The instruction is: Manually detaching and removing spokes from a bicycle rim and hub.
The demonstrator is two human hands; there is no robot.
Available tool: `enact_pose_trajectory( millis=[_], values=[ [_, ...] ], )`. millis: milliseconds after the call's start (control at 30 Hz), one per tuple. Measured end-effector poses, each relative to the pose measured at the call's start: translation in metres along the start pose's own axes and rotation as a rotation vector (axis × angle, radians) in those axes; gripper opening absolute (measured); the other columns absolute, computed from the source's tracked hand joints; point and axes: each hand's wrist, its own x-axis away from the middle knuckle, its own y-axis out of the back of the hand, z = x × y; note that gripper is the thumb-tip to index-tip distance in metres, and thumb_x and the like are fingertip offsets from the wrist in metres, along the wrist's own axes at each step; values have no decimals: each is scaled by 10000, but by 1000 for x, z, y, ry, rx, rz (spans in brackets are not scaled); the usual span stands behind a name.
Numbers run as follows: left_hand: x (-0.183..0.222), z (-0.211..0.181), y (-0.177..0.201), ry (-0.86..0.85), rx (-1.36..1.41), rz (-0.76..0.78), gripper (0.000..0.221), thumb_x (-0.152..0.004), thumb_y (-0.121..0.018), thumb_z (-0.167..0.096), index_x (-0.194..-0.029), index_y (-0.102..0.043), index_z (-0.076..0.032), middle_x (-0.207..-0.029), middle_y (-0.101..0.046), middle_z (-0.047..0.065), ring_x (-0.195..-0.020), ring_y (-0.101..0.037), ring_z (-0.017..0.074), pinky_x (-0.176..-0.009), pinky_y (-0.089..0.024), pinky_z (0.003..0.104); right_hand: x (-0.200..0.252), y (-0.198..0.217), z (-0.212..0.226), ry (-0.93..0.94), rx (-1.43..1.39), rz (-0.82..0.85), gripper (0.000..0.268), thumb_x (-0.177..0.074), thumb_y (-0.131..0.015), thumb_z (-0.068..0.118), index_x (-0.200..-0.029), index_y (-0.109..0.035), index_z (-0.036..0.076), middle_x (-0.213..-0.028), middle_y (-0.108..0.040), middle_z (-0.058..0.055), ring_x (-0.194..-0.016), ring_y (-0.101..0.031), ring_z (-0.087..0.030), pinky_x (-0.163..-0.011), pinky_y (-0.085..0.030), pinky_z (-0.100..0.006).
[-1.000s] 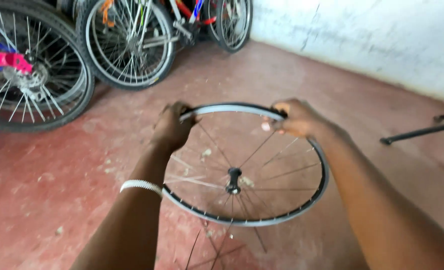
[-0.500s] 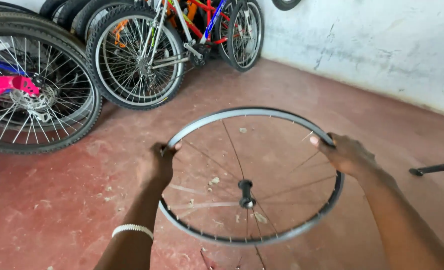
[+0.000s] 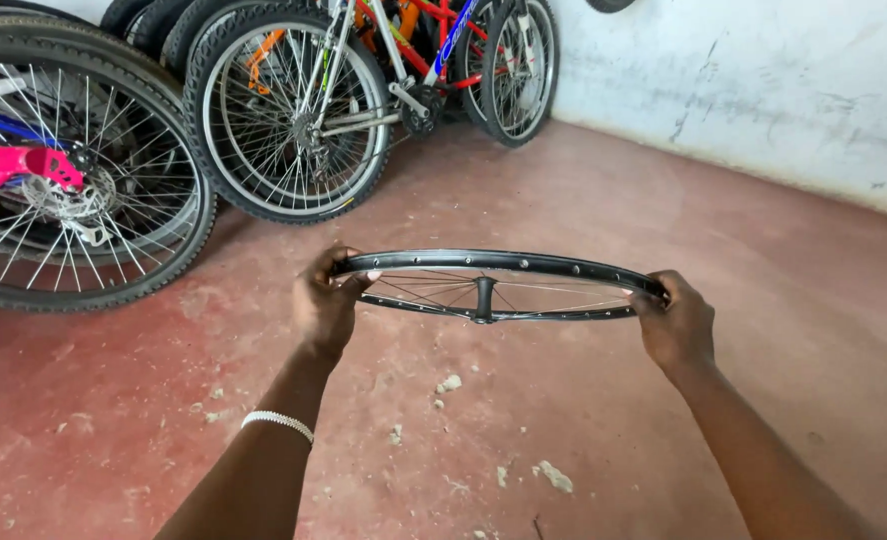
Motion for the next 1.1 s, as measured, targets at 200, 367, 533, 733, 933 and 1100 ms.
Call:
enact_pose_trajectory(
  millis=[200,367,533,733,933,1100],
  values=[
    [-3,57,17,-43,49,15,255,-776,-808,82,-994,-713,-12,-997,-705,191,-1396,-496,354,-1204,-331,514,0,-45,-15,30,-60,3,273,-885,-819,126,-1136,-727,75,-993,-743,-236,-993,-713,-420,-848,-584,-528],
    [-8,65,31,35,-60,45,278,-783,-839,0,-1025,-740,-94,-1093,-716,153,-1231,-624,276,-1065,-505,414,-4,-39,12,108,-14,62,252,-916,-783,135,-1157,-723,89,-991,-739,-250,-1007,-705,-447,-873,-576,-551],
    [9,9,44,47,-448,-9,251,-851,-832,-316,-1094,-772,-301,-965,-761,1,-1060,-715,250,-985,-525,421,-4,-27,28,160,174,129,246,-972,-724,252,-1193,-683,151,-991,-754,-213,-1026,-707,-444,-919,-562,-564],
    [10,-38,57,-199,-531,-15,338,-955,-745,-475,-1190,-724,-233,-1016,-740,73,-1046,-691,381,-931,-528,522,2,18,73,155,471,127,301,-1101,-534,498,-1201,-616,226,-1005,-774,-187,-1007,-726,-455,-907,-563,-562],
    [45,-78,78,-103,-488,-3,412,-963,-749,-489,-1164,-732,-129,-957,-703,154,-954,-706,398,-847,-514,497,48,67,96,171,471,232,369,-1131,-541,436,-1159,-687,98,-837,-751,-246,-825,-751,-472,-754,-583,-527],
    [43,-91,100,-74,-509,181,379,-874,-849,-485,-1072,-731,-184,-753,-683,10,-762,-705,220,-751,-508,358,82,114,111,229,431,352,367,-1073,-637,398,-1120,-700,40,-787,-734,-264,-875,-720,-513,-785,-569,-567]
  ],
)
